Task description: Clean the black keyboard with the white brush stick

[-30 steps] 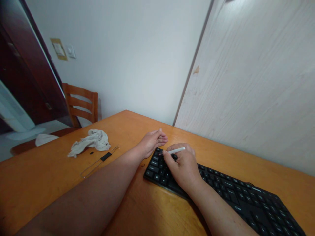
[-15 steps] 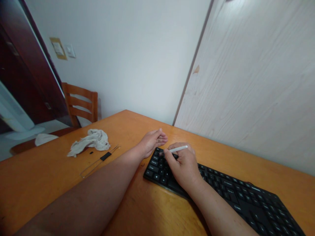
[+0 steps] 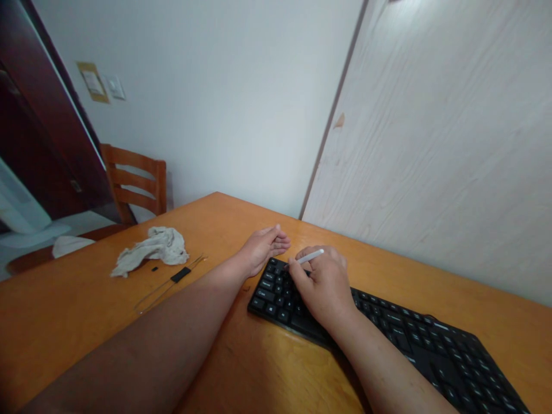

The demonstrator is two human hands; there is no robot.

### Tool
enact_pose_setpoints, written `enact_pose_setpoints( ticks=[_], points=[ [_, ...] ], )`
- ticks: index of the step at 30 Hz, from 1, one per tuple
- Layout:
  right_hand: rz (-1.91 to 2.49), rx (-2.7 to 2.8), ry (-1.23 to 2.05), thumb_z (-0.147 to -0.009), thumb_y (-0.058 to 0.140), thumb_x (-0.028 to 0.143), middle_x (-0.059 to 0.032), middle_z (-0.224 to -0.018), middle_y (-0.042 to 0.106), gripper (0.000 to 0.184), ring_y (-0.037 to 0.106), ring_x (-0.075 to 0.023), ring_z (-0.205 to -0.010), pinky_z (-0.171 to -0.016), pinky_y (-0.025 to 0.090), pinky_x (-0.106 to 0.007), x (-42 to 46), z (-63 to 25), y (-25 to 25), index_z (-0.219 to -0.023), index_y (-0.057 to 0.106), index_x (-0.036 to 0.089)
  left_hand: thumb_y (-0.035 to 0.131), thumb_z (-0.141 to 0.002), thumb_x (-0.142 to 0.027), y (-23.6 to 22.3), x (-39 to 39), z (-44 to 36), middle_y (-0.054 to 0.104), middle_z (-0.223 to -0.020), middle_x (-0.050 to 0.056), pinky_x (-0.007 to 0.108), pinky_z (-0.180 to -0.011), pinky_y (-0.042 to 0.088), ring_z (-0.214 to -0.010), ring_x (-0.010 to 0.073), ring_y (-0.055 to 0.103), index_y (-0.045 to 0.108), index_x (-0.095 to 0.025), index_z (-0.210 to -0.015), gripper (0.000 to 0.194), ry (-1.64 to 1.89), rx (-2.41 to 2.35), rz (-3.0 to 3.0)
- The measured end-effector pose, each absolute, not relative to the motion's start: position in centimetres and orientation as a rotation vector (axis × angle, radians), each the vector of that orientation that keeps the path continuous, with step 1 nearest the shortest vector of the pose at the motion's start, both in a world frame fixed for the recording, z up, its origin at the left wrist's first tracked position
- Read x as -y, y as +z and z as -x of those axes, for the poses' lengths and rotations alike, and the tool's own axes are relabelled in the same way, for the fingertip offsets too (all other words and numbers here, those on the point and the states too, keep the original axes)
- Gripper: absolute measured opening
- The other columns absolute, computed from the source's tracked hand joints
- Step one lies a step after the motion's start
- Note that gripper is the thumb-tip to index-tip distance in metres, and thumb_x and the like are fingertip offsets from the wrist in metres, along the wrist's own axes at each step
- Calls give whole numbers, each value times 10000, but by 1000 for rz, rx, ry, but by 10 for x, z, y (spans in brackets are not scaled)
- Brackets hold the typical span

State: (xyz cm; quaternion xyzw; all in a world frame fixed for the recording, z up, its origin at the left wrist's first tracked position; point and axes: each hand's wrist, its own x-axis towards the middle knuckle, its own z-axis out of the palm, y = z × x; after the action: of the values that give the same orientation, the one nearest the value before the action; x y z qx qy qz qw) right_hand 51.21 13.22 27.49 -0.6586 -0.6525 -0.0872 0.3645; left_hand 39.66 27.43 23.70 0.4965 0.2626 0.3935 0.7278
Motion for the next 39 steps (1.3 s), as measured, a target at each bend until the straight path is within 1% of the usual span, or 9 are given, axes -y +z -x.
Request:
enact_pose_setpoints(
  ticks=[2, 5, 11, 16, 22, 27, 32, 35, 39],
  points=[
    [1684, 1683, -230, -849, 633, 359, -43, -794, 722, 155, 629, -267, -831, -774, 448, -410, -131, -510, 275, -761, 690, 245, 562, -888, -596, 236, -275, -397, 667, -841, 97, 347, -856, 506, -819, 179, 664, 606, -142, -827, 459, 867, -573, -1094],
    [1658, 1692, -164, -868, 600, 320, -35, -772, 714, 183, 628, -247, -799, -758, 445, -394, -129, -508, 277, -723, 683, 246, 567, -880, -607, 235, -276, -397, 667, -845, 96, 345, -861, 504, -824, 177, 664, 609, -145, -827, 467, 868, -568, -1088],
    [1689, 1674, -196, -870, 608, 369, -47, -792, 714, 188, 628, -269, -840, -762, 445, -398, -130, -508, 278, -756, 692, 244, 566, -889, -588, 235, -276, -397, 667, -837, 99, 361, -873, 502, -822, 184, 665, 607, -145, -827, 449, 870, -564, -1086],
    [1655, 1684, -145, -862, 600, 303, -37, -774, 711, 173, 625, -244, -804, -753, 443, -385, -129, -506, 278, -719, 679, 245, 572, -886, -587, 235, -276, -397, 670, -847, 101, 367, -879, 497, -827, 186, 667, 610, -145, -827, 448, 869, -570, -1082],
    [1688, 1682, -178, -868, 609, 344, -40, -798, 720, 176, 632, -261, -839, -773, 446, -398, -130, -507, 277, -749, 693, 245, 574, -884, -587, 236, -274, -397, 665, -840, 98, 358, -869, 500, -820, 184, 665, 606, -145, -823, 447, 872, -564, -1083],
    [1649, 1682, -118, -866, 596, 301, -30, -770, 711, 179, 634, -243, -802, -756, 451, -384, -129, -506, 277, -723, 691, 251, 579, -884, -581, 238, -274, -396, 663, -830, 93, 357, -872, 498, -809, 177, 662, 606, -149, -815, 439, 869, -569, -1072],
    [1655, 1672, -149, -878, 597, 354, -41, -789, 722, 200, 640, -258, -824, -753, 451, -390, -130, -507, 277, -738, 694, 249, 575, -888, -577, 237, -274, -396, 673, -842, 98, 363, -884, 497, -822, 181, 666, 608, -152, -825, 431, 868, -568, -1082],
    [1658, 1689, -165, -861, 608, 333, -40, -771, 716, 183, 632, -250, -796, -748, 449, -387, -131, -509, 276, -723, 695, 249, 572, -890, -574, 237, -274, -396, 673, -851, 102, 373, -885, 497, -824, 187, 667, 611, -152, -824, 430, 868, -572, -1084],
    [1638, 1663, -133, -866, 600, 315, -34, -767, 708, 191, 634, -238, -787, -730, 446, -371, -130, -509, 276, -715, 695, 247, 573, -902, -531, 236, -275, -397, 670, -848, 100, 375, -884, 498, -828, 189, 668, 608, -149, -826, 391, 869, -567, -1091]
  ],
)
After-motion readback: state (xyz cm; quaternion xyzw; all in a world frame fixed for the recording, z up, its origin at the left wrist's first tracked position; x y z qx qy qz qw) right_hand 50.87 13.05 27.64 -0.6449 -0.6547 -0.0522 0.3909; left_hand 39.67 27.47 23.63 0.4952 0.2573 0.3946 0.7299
